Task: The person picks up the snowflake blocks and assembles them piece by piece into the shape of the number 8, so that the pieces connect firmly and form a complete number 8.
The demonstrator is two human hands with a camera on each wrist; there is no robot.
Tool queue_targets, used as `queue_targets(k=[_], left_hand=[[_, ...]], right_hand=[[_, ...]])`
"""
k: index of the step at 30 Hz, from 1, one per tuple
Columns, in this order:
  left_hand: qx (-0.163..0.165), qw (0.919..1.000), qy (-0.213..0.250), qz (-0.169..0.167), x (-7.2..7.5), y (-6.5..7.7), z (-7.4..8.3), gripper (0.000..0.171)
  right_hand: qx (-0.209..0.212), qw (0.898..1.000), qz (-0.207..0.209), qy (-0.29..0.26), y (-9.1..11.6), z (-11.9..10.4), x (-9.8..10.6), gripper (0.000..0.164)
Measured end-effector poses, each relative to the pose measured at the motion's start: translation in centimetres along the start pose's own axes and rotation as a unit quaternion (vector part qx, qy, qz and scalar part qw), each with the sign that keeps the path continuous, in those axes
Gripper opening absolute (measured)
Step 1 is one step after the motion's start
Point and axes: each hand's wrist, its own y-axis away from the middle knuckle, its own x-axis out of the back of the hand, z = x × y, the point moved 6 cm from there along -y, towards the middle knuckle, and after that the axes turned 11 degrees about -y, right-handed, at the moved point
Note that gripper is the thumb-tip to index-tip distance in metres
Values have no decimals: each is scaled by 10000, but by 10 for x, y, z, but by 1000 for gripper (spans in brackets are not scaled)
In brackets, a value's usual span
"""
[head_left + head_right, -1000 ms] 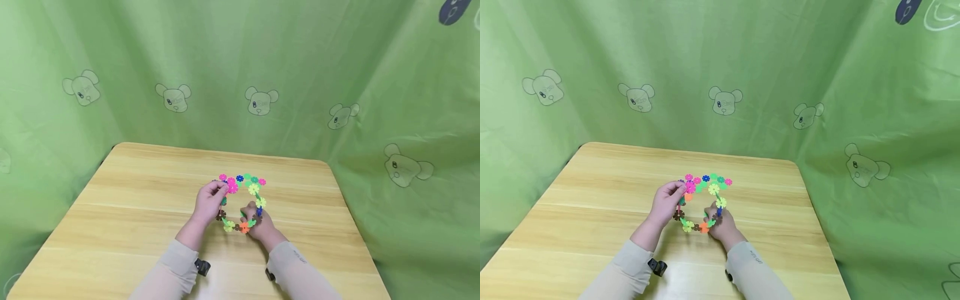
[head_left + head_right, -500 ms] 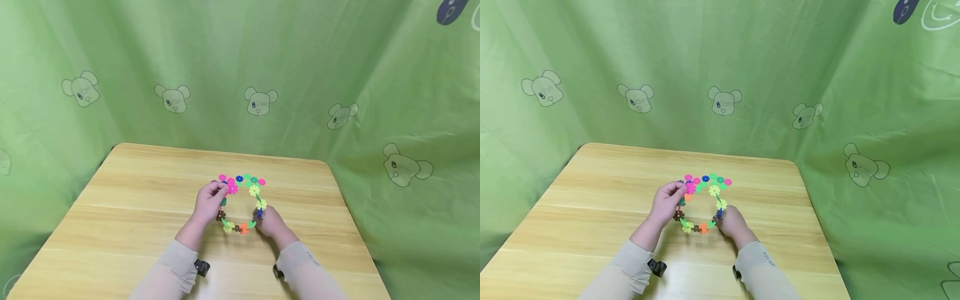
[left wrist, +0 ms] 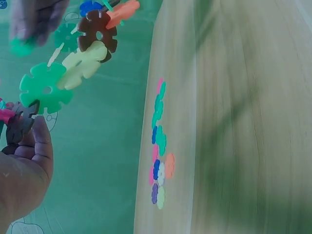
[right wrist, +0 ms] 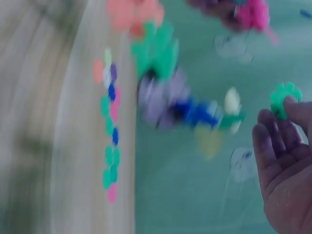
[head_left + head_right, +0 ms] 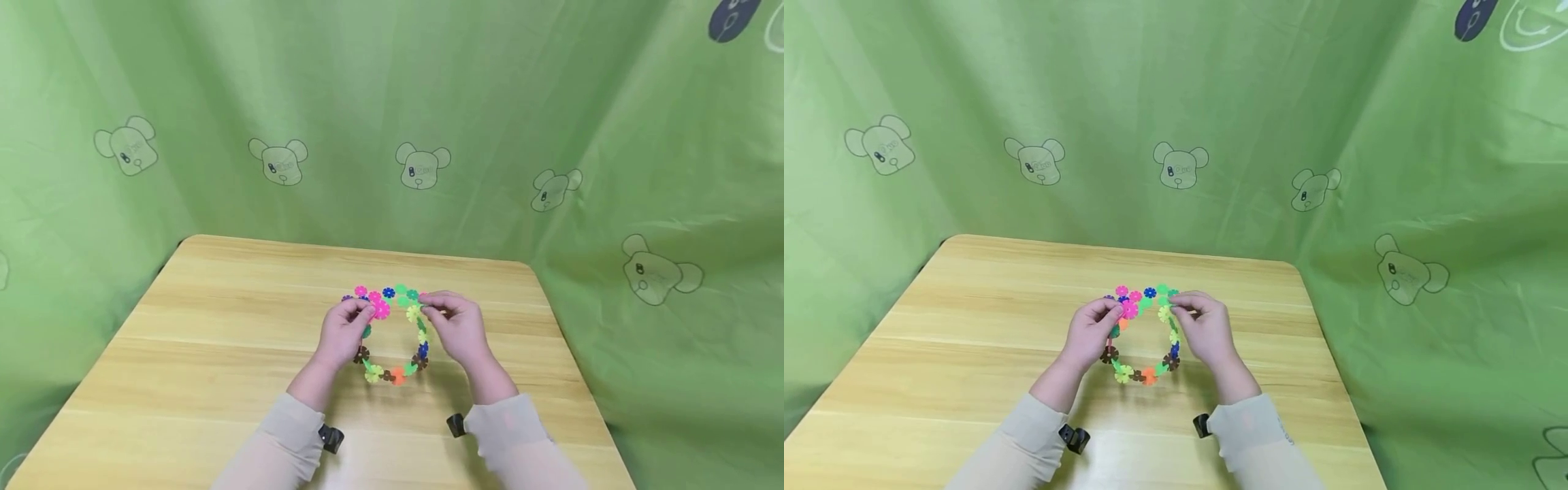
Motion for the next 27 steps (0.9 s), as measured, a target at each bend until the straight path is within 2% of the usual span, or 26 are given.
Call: queue_targets(k=[3,7,17,27], left_hand=[[-62,10000,38,-4,-2,0,1,11],[-169,9999,27,-16,-2,1,2,12],[-332,9992,-199,-105,0,3,2,11],[-279,9995,12,-149,0,3,3,13]], right_hand=[[412,9987,-297,16,5,-18,-16,14],[832,9954,-467,122,9,-24,-27,15],[1688,9830,-587,413,12,-30,-31,18],[1601,9863,-370,162,14,-27,-30,18]])
